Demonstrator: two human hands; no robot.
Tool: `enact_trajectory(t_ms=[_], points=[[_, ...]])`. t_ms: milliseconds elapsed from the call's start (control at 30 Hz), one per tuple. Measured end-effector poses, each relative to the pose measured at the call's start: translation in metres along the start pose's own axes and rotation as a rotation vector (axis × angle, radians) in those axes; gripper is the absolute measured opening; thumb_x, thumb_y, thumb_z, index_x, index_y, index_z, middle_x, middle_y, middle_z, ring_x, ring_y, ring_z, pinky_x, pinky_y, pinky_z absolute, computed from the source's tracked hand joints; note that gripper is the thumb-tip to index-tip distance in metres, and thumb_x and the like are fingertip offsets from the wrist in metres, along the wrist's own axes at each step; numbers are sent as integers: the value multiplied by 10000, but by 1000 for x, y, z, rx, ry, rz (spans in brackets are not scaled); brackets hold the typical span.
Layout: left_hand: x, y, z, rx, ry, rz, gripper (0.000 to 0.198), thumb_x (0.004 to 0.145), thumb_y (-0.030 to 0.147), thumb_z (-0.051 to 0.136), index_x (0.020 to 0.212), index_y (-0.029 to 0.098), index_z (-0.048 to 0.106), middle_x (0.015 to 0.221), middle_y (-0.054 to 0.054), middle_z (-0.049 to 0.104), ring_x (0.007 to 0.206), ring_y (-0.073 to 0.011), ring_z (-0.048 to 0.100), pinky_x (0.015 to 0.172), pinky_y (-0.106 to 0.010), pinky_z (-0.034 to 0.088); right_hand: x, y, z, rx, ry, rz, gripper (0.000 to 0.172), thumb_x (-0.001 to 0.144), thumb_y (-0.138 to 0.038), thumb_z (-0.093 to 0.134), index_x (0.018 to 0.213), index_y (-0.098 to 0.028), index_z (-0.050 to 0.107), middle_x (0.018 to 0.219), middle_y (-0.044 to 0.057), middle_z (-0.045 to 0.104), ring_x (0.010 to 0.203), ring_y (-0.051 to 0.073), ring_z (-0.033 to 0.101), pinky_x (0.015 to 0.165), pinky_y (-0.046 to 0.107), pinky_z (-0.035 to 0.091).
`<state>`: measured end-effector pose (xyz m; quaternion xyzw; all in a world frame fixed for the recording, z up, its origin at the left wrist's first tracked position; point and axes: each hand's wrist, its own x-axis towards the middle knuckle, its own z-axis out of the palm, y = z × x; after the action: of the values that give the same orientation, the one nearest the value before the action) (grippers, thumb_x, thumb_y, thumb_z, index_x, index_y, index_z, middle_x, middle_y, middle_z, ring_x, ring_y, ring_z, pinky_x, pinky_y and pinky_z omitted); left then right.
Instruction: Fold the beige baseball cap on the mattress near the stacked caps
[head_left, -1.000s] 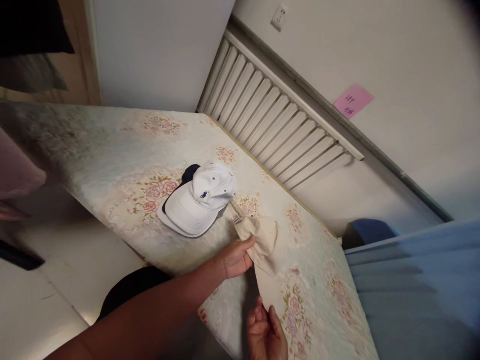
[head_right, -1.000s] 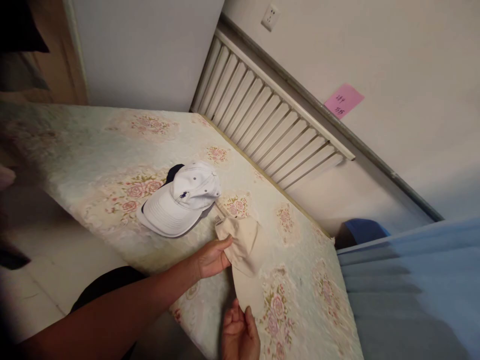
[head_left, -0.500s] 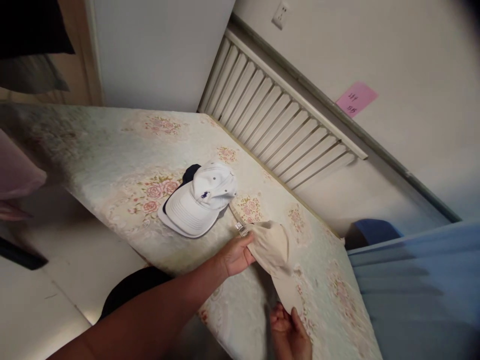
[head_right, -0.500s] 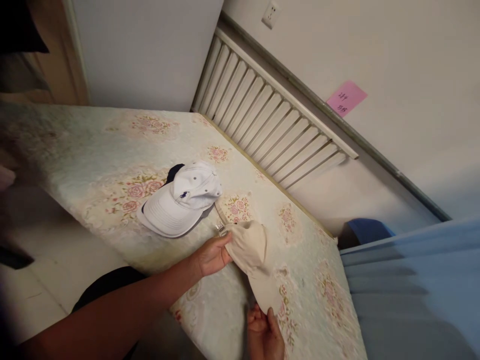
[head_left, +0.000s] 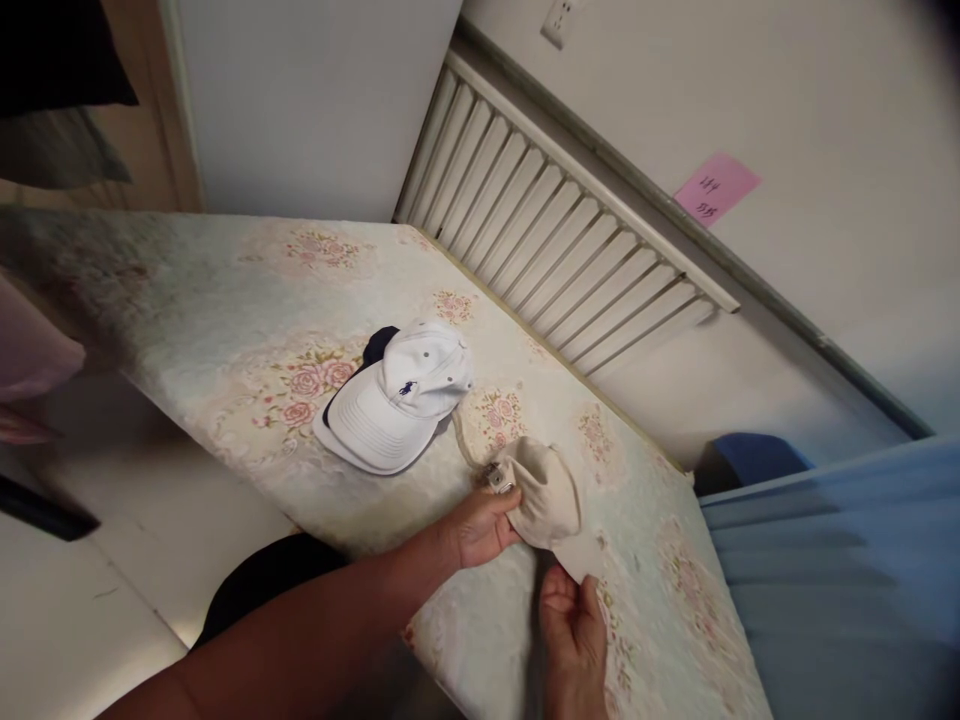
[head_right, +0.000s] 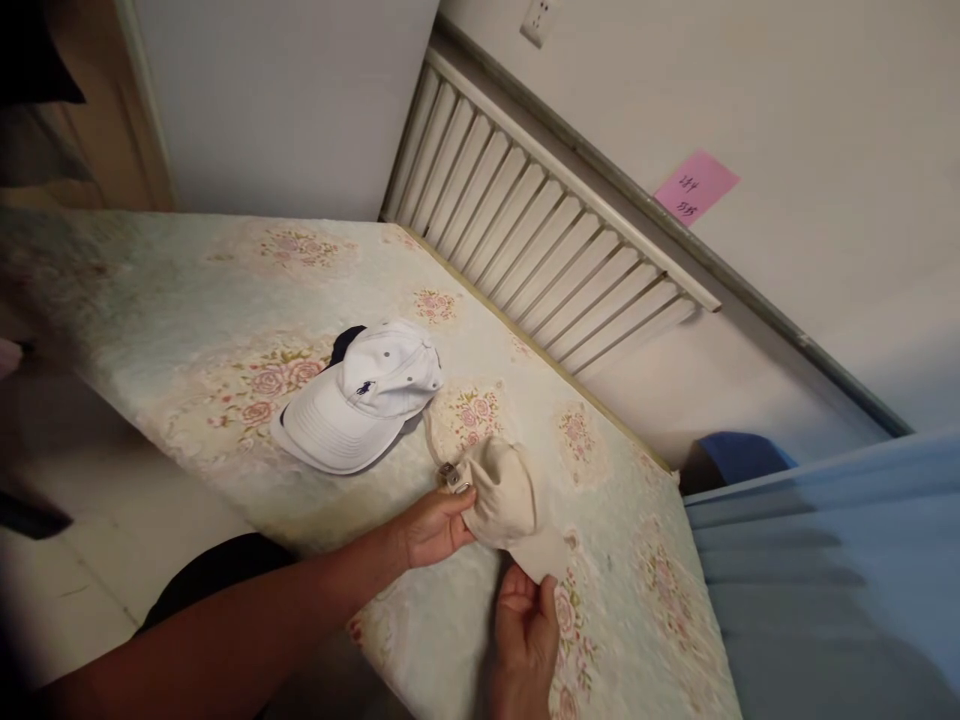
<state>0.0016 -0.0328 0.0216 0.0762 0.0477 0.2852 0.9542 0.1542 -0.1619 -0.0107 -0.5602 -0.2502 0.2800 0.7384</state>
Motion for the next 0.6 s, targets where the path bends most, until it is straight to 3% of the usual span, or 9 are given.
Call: enact_trajectory(t_ms=[133, 233, 433, 600], points=[[0, -1, 0, -3, -45, 13, 249, 827, 138, 593, 1072, 106, 625, 992, -117, 694, 920, -198, 651, 919, -363, 442, -21, 6, 37, 273, 20, 216, 205, 792, -332, 656, 969, -231, 650, 1009, 19, 690, 1042, 175, 609, 932, 404, 487], [-2, 0, 2, -9, -70, -3, 226, 814, 106, 586, 1034, 90, 636, 967, -121, 696, 897, -194, 654, 926, -364, 433, -30, 4, 58, 431, -12, 386, 244, 763, -312, 701, 992, -242, 654, 1037, 2, 693, 1070, 157, 598, 958, 377, 472], [-8, 3, 8, 6, -138, 3, 330, 703, 13, 631, 1022, 97, 630, 941, -115, 692, 912, -209, 657, 921, -376, 425, -27, -8, 70, 606, 33, 440, 380, 632, -173, 807, 976, -242, 662, 951, -44, 714, 870, 101, 642, 755, 237, 534], [-10, 7, 11, 26, -110, 41, 361, 679, 3, 631, 1020, 121, 619, 964, -97, 687, 912, -213, 654, 909, -401, 433, -25, -13, 70, 644, 70, 453, 412, 549, -110, 845, 905, -224, 672, 862, -52, 718, 744, 86, 636, 653, 206, 531]])
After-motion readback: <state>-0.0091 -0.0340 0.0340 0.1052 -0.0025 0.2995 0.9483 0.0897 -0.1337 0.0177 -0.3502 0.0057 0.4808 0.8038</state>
